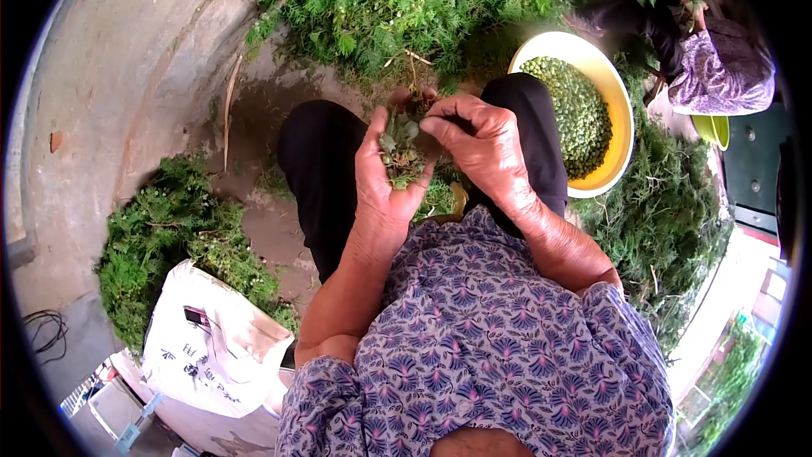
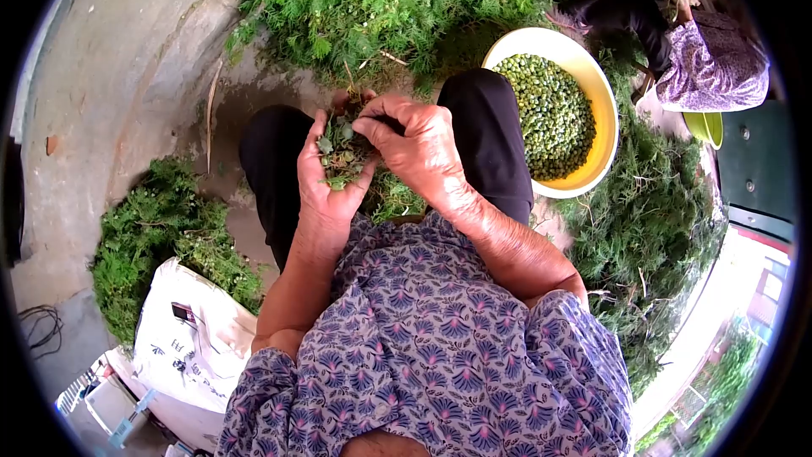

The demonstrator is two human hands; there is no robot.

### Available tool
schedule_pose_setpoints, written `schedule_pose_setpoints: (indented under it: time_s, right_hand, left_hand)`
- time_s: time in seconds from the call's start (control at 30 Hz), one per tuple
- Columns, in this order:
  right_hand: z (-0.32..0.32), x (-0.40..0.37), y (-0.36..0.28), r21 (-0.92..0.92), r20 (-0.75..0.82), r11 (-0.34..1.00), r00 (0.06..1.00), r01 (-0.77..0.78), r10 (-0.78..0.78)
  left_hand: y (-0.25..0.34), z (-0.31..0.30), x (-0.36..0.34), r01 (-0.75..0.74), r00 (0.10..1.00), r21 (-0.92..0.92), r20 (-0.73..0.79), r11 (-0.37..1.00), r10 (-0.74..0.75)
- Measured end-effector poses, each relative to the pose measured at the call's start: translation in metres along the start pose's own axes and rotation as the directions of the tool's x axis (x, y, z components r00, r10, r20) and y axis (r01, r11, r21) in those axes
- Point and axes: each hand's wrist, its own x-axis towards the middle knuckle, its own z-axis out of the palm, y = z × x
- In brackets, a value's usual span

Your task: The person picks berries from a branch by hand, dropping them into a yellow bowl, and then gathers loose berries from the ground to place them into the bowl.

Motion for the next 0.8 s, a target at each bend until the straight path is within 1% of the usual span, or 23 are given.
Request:
schedule_pose_setpoints:
  time_s: [0.07, 0.13, 0.17, 0.2, 0.23, 0.27, 0.3, 0.33, 0.37, 0.4, 0.43, 0.47, 0.5, 0.57, 0.6, 0.63, 0.67, 0.7, 0.73, 0.8]
  right_hand:
    - [-0.002, 0.002, -0.005, 0.008, -0.010, 1.000, 1.000, -0.029, 0.029]
    - [-0.006, 0.006, -0.005, 0.023, -0.102, 0.994, 0.989, -0.109, 0.111]
    - [-0.009, 0.009, 0.001, 0.093, -0.066, 0.985, 0.987, -0.142, 0.148]
    - [-0.011, 0.011, 0.001, -0.061, -0.124, 0.998, 0.992, 0.002, -0.010]
    - [-0.015, 0.011, -0.003, -0.129, -0.089, 0.991, 0.995, 0.030, -0.042]
    - [-0.018, 0.012, -0.006, -0.197, -0.052, 0.979, 0.996, 0.061, -0.072]
    - [-0.018, 0.011, -0.006, -0.197, -0.052, 0.979, 0.996, 0.061, -0.073]
    - [-0.017, 0.010, -0.005, -0.184, 0.052, 0.969, 0.986, 0.163, -0.156]
    - [-0.017, 0.009, -0.005, -0.160, 0.153, 0.952, 0.959, 0.261, -0.237]
    - [-0.015, 0.008, -0.007, -0.164, 0.195, 0.953, 0.955, 0.255, -0.222]
    - [-0.011, 0.007, -0.005, -0.208, 0.201, 0.942, 0.954, 0.265, -0.224]
    - [-0.008, 0.007, -0.001, -0.251, 0.208, 0.928, 0.952, 0.275, -0.225]
    - [-0.009, 0.006, -0.001, -0.250, 0.207, 0.929, 0.952, 0.274, -0.225]
    - [-0.011, 0.006, 0.000, -0.191, 0.151, 0.955, 0.968, 0.226, -0.198]
    - [-0.012, 0.006, 0.001, -0.191, 0.150, 0.955, 0.968, 0.227, -0.200]
    - [-0.014, 0.006, 0.002, -0.064, 0.136, 0.992, 0.985, 0.113, -0.104]
    - [-0.016, 0.006, 0.002, 0.065, 0.134, 0.998, 0.991, -0.004, -0.004]
    - [-0.019, 0.006, 0.001, 0.122, 0.174, 0.984, 0.979, -0.126, 0.104]
    - [-0.019, 0.006, 0.001, 0.121, 0.173, 0.985, 0.979, -0.126, 0.104]
    - [-0.020, 0.005, 0.001, 0.218, 0.158, 0.963, 0.979, -0.160, 0.127]
  left_hand:
    - [-0.001, 0.000, 0.000, 0.018, 1.000, -0.031, -0.016, 0.999, -0.019]
    - [-0.002, 0.000, -0.001, -0.007, 1.000, -0.035, -0.018, 0.999, 0.006]
    - [-0.003, 0.002, -0.001, -0.009, 1.000, -0.036, -0.019, 0.999, 0.008]
    - [-0.005, 0.007, -0.001, -0.036, 0.995, -0.030, -0.096, 0.999, 0.033]
    - [-0.005, 0.010, -0.001, -0.062, 0.983, -0.022, -0.173, 0.998, 0.058]
    - [-0.004, 0.007, -0.001, -0.062, 0.983, -0.022, -0.173, 0.998, 0.057]
    - [-0.002, 0.002, -0.001, -0.048, 0.992, -0.004, -0.115, 0.999, 0.048]
    - [-0.001, -0.002, -0.001, -0.035, 0.998, 0.014, -0.058, 0.999, 0.036]
    - [0.000, -0.005, -0.001, -0.033, 0.998, 0.014, -0.058, 0.999, 0.034]
    - [0.001, -0.007, 0.000, 0.000, 1.000, -0.002, -0.002, 1.000, 0.000]
    - [0.001, -0.008, 0.000, 0.033, 0.998, -0.016, 0.055, 0.999, -0.033]
    - [0.001, -0.008, 0.001, 0.034, 0.998, -0.016, 0.054, 0.999, -0.033]
    - [0.000, -0.008, 0.001, 0.034, 0.999, -0.019, 0.041, 0.999, -0.033]
    - [0.000, -0.007, 0.001, 0.030, 0.999, -0.021, 0.028, 0.999, -0.029]
    - [0.000, -0.006, 0.000, 0.001, 1.000, 0.002, -0.006, 1.000, -0.001]
    - [0.000, -0.004, 0.000, -0.025, 0.999, 0.025, -0.037, 0.999, 0.026]
    - [-0.001, -0.002, 0.000, -0.022, 0.999, 0.024, -0.033, 0.999, 0.023]
    - [-0.001, -0.001, 0.000, -0.027, 0.997, 0.027, -0.075, 0.999, 0.029]
    - [-0.002, 0.000, 0.000, -0.033, 0.992, 0.030, -0.119, 0.999, 0.037]
    - [-0.004, -0.002, 0.001, -0.038, 0.994, 0.027, -0.099, 0.999, 0.041]
